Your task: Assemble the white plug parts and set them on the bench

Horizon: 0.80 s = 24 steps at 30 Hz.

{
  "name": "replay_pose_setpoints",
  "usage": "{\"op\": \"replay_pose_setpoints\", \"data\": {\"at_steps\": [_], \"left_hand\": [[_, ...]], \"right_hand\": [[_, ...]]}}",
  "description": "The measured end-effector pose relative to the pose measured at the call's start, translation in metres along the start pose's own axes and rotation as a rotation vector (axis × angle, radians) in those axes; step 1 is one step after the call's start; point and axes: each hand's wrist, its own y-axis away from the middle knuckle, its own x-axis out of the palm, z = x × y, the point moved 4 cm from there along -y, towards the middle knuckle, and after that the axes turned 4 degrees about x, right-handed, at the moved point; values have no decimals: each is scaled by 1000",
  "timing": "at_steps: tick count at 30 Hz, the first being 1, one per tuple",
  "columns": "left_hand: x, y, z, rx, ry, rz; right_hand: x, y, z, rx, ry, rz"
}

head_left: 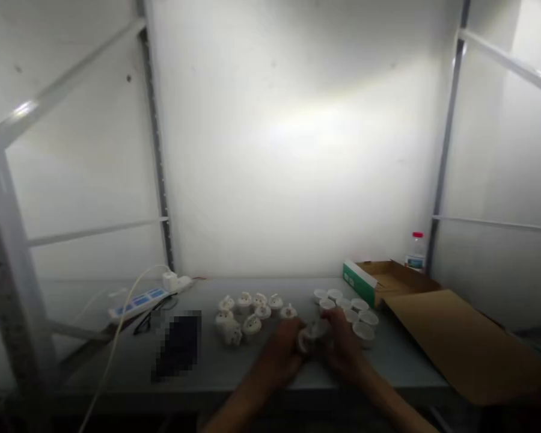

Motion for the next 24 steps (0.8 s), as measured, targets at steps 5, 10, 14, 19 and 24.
{"op": "replay_pose_setpoints", "data": {"at_steps": [5, 10, 14, 19, 24], "left_hand": [[-4, -1, -7, 3, -36, -21], [-8, -1, -6, -27, -58, -103], [-5, -2, -7, 18, -71, -44], [0, -1, -5, 39, -53, -12], [2, -1, 4, -2, -39, -22]], "right_hand": [[-3, -2, -2, -3, -52, 14], [-7, -2, 7, 45, -94, 89], [-7, -1, 17, 27, -110, 231], [-12, -5, 38, -77, -178, 347], [-15, -7, 42, -73, -151, 365]]}}
